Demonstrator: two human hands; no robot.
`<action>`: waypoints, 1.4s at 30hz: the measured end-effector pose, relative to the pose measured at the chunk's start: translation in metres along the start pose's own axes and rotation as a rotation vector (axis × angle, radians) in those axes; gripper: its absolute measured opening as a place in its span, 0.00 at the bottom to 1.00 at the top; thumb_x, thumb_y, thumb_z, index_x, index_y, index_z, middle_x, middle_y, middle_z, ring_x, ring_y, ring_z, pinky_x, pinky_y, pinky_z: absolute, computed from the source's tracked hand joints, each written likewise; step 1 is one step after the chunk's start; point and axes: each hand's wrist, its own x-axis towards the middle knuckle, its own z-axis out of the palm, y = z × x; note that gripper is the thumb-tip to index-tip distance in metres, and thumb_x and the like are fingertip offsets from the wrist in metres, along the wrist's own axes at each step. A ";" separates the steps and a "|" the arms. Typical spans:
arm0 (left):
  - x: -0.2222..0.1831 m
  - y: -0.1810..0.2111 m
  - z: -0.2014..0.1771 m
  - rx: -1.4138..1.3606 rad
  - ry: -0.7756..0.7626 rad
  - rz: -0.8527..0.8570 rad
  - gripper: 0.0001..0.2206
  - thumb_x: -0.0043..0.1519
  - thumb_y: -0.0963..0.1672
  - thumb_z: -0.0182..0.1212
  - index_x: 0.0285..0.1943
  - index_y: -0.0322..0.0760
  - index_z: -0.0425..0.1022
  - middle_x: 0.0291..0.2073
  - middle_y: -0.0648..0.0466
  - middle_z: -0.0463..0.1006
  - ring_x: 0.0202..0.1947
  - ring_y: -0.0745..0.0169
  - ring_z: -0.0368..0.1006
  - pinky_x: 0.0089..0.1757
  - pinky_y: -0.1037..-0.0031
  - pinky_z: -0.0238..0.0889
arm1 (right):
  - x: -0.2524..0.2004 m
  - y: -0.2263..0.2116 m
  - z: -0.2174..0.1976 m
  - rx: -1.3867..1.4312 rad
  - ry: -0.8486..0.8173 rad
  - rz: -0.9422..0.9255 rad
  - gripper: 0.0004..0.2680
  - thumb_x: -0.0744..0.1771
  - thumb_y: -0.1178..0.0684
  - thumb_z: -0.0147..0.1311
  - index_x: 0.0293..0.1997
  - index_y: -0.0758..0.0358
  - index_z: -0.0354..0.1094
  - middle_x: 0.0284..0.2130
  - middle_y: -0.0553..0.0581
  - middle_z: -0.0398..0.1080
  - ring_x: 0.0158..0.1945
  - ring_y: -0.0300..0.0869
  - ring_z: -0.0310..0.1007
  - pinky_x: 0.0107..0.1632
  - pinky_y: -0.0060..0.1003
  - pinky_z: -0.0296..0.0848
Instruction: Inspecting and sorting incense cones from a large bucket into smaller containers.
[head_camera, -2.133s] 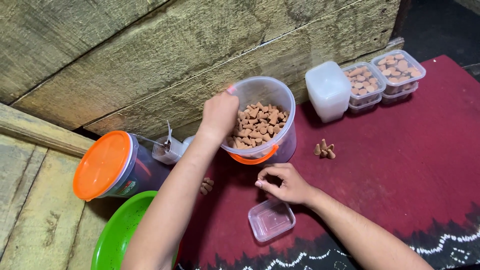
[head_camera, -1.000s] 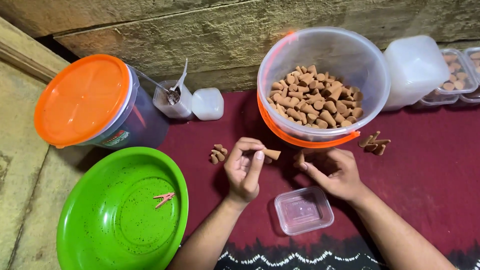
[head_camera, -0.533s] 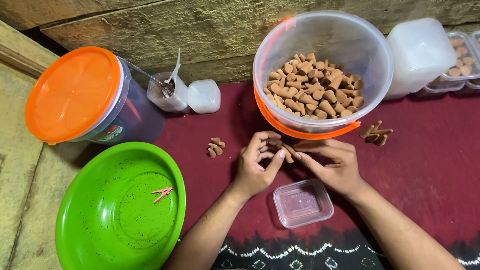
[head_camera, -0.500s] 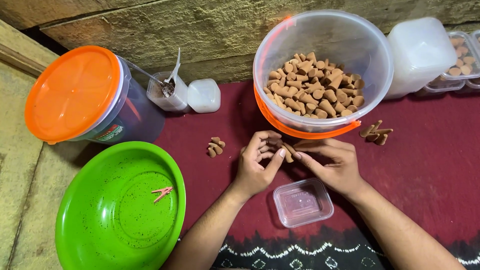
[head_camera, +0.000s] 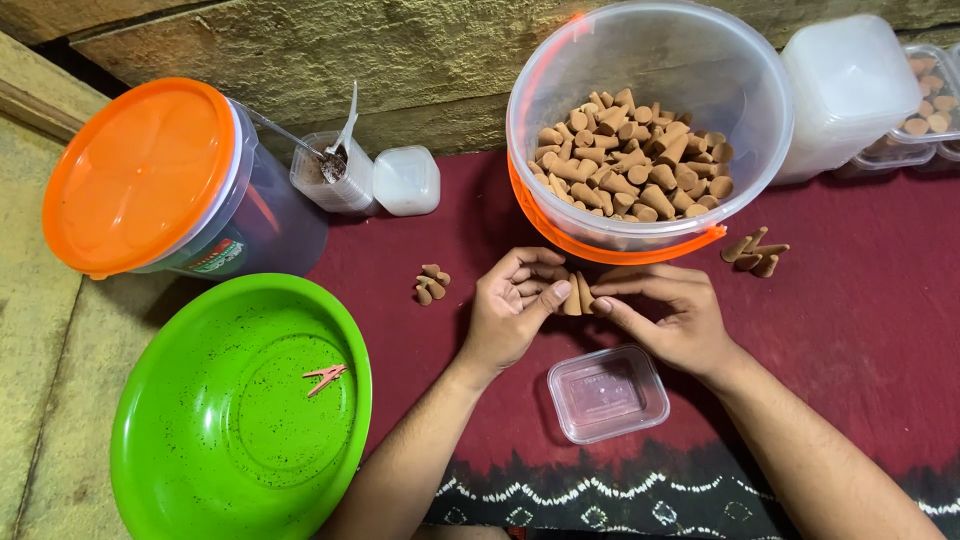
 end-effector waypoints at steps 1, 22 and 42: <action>0.000 0.000 0.001 0.001 -0.003 -0.001 0.13 0.62 0.39 0.68 0.54 0.27 0.75 0.37 0.43 0.81 0.34 0.63 0.80 0.35 0.74 0.79 | 0.002 -0.003 0.001 -0.001 0.003 0.001 0.05 0.63 0.63 0.65 0.40 0.67 0.81 0.34 0.64 0.80 0.38 0.49 0.83 0.39 0.43 0.78; -0.004 0.006 0.013 0.112 -0.027 -0.039 0.12 0.54 0.36 0.73 0.47 0.28 0.80 0.35 0.40 0.86 0.31 0.60 0.84 0.35 0.72 0.81 | 0.014 -0.017 -0.009 0.037 -0.020 -0.001 0.05 0.62 0.64 0.68 0.38 0.67 0.79 0.25 0.58 0.77 0.25 0.42 0.80 0.29 0.34 0.77; 0.014 -0.007 0.000 0.356 0.090 -0.074 0.06 0.61 0.40 0.66 0.45 0.32 0.83 0.32 0.44 0.86 0.33 0.60 0.82 0.37 0.71 0.79 | 0.010 -0.048 -0.049 -0.181 0.144 -0.253 0.02 0.62 0.63 0.66 0.30 0.65 0.78 0.27 0.61 0.77 0.23 0.42 0.75 0.30 0.33 0.75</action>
